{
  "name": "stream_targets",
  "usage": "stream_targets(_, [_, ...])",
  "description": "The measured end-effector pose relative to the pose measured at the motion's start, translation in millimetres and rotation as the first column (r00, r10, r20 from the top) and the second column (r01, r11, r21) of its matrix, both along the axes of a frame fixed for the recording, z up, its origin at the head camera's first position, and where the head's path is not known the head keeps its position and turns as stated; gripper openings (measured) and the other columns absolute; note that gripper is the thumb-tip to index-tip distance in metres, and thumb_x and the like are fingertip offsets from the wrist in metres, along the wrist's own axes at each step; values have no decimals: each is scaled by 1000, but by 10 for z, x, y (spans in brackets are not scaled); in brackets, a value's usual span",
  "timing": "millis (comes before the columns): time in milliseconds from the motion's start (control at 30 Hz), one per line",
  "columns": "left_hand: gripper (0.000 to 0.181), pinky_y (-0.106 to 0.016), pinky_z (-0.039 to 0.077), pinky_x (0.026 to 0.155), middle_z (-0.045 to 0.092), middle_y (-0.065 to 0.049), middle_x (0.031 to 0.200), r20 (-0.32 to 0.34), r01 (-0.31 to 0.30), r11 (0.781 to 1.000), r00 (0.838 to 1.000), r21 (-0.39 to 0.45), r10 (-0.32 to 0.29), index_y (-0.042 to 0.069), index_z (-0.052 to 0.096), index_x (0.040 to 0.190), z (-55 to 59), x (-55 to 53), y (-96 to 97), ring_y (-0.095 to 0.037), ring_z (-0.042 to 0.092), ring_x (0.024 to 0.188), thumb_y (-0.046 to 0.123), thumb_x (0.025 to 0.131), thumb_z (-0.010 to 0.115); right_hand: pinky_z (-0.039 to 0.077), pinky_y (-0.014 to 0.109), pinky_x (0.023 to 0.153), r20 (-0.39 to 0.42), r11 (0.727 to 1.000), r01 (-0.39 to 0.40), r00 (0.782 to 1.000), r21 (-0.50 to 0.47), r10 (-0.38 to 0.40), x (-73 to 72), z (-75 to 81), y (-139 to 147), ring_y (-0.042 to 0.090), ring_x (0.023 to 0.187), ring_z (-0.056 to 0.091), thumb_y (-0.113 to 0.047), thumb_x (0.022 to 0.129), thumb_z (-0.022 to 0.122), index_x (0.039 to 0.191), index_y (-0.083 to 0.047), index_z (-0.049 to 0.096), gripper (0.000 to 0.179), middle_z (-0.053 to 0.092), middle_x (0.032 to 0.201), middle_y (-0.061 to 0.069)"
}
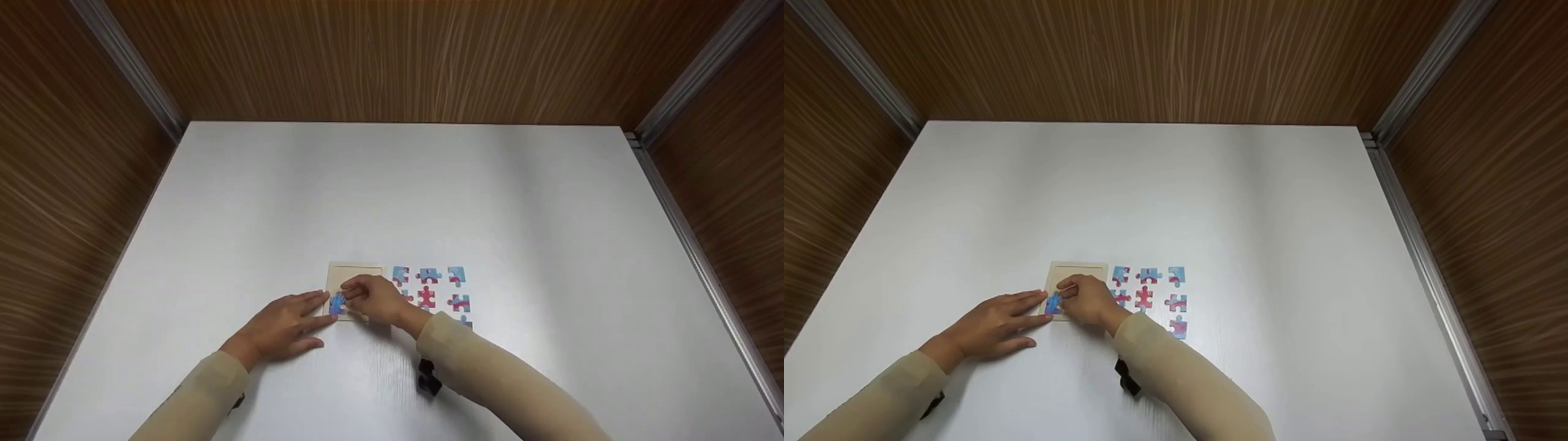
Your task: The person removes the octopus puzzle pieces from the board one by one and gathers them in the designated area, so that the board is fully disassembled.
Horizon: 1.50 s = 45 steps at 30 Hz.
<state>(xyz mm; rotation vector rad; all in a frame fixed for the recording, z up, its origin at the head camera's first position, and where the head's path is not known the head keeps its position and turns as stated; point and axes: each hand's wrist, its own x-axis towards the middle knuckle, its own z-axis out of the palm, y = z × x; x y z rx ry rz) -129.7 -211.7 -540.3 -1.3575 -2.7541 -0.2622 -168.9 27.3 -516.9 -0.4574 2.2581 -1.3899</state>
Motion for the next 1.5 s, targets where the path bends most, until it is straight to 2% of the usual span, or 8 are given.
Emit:
stream_targets(267, [46,-42,41,100,45,-11,144,0,1,1000,1000,21,-1,24,61,130,2,5,5,-25,43,130,45,90,61,54,27,69,156,981,161,977,-110,-143,-6,-61,-67,17,85,65,2,84,66,111,2,63,27,69,99,9])
stream_targets(367, [45,-42,41,100,46,-11,143,-11,10,1000,1000,29,-10,24,62,130,-2,5,4,-25,43,130,45,90,62,53,25,71,146,981,170,977,-89,-156,5,-71,-88,16,88,64,1,84,67,111,2,64,26,69,99,9])
stream_targets(467, [46,-43,40,100,45,-11,143,0,8,999,1000,42,-8,24,61,130,-5,7,-3,-25,42,130,44,90,62,52,23,70,82,988,148,986,-45,-144,18,-65,-103,15,88,65,0,85,66,110,3,66,25,69,97,9])
stream_targets(667, [47,-43,41,100,46,-12,142,10,8,998,1000,66,-9,23,61,131,-8,12,-8,-25,42,130,44,90,63,50,20,60,-25,989,138,990,52,-137,23,-65,-131,10,74,62,-3,85,67,102,1,71,18,71,87,6])
stream_targets(833, [47,-44,41,98,47,-12,141,-17,17,997,1000,78,-16,22,61,130,-29,9,-14,-26,43,129,44,89,64,49,20,63,-60,985,154,987,78,-150,11,-85,-151,8,71,61,-5,84,69,96,-2,74,13,71,81,3])
stream_targets(1067, [48,-43,40,100,45,-12,143,-1,20,997,1000,78,-20,21,61,131,-21,7,-14,-26,41,131,43,89,64,50,23,68,-73,984,162,985,73,-157,8,-88,-104,9,74,61,-5,83,70,95,-5,74,12,70,82,1])
stream_targets(1267, [48,-42,38,102,42,-10,145,28,-3,999,1000,49,2,23,59,133,-5,20,-10,-24,38,133,45,90,61,51,22,64,-41,988,144,989,46,-142,-35,-85,19,8,71,63,-6,86,68,98,-5,74,13,71,83,1])
stream_targets(1500, [47,-42,38,103,43,-9,145,35,-24,999,999,47,22,24,59,132,-3,33,-13,-23,39,133,46,90,61,51,22,66,-31,989,143,989,38,-141,-60,-6,173,9,73,63,-7,86,69,99,-4,73,14,71,85,3])
